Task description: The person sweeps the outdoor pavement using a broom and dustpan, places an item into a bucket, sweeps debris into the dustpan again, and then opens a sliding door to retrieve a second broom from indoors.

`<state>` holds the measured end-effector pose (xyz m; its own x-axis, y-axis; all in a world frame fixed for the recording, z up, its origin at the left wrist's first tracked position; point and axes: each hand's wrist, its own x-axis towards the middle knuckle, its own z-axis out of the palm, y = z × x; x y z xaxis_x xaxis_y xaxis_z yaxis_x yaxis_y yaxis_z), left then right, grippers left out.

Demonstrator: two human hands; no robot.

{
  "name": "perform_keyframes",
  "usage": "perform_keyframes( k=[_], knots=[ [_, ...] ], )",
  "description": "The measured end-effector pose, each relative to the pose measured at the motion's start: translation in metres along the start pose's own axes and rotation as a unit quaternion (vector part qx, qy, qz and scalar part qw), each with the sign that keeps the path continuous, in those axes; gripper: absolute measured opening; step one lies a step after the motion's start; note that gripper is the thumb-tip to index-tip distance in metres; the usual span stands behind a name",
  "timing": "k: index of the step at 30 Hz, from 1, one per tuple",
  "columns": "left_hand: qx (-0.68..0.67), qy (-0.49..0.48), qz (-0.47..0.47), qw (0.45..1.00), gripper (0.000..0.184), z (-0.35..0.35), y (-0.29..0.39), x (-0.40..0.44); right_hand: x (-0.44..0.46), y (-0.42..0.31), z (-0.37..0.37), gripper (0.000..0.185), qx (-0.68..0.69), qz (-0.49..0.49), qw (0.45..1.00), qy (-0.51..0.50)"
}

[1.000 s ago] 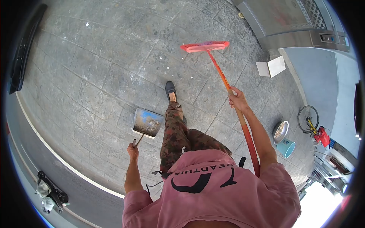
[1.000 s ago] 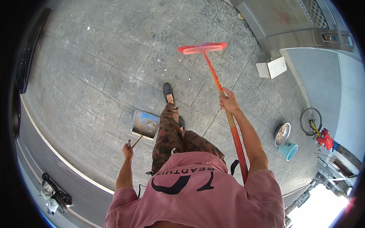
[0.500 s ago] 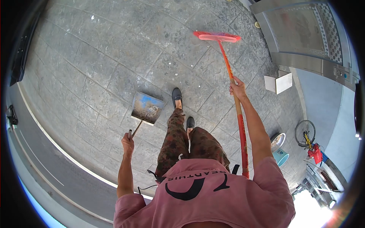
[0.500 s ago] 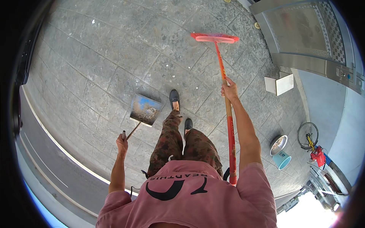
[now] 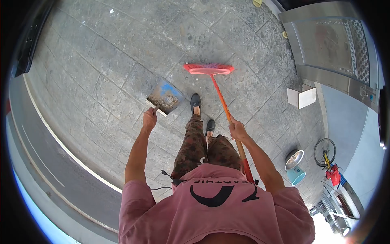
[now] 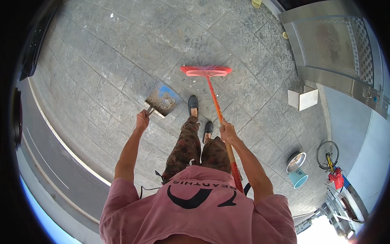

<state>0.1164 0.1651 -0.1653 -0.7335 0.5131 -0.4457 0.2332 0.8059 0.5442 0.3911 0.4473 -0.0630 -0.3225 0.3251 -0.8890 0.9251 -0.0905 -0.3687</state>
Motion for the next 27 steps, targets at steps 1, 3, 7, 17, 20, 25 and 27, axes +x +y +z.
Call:
perform_keyframes(
  k=[1,3,7,17,20,25,27],
  knots=[
    [0.018,0.011,-0.021,1.000,0.008,0.003,0.005,0.002,-0.012,-0.004,0.011,0.053,-0.008,-0.016,0.999,-0.029],
    [0.029,0.016,-0.039,0.999,0.009,0.009,0.004,0.003,-0.034,-0.020,0.012,0.054,0.058,0.033,0.989,-0.130],
    [0.010,0.009,-0.003,1.000,0.009,0.001,-0.001,-0.006,-0.067,-0.048,0.012,0.054,0.035,-0.004,0.983,-0.180],
    [0.000,0.032,0.012,0.999,0.009,0.016,-0.021,0.001,0.111,-0.089,-0.011,0.040,-0.195,-0.111,0.973,0.047],
    [-0.003,0.035,-0.005,0.999,0.008,0.016,-0.015,0.005,0.089,-0.059,0.013,0.033,-0.214,-0.113,0.968,0.064],
    [0.012,0.012,-0.033,0.999,0.010,0.009,-0.022,0.013,0.042,-0.059,-0.002,0.043,-0.237,-0.070,0.958,-0.148],
    [0.009,0.008,-0.039,0.999,0.014,0.004,-0.031,0.017,0.007,-0.093,-0.034,0.047,-0.167,-0.029,0.958,-0.229]
  ],
)
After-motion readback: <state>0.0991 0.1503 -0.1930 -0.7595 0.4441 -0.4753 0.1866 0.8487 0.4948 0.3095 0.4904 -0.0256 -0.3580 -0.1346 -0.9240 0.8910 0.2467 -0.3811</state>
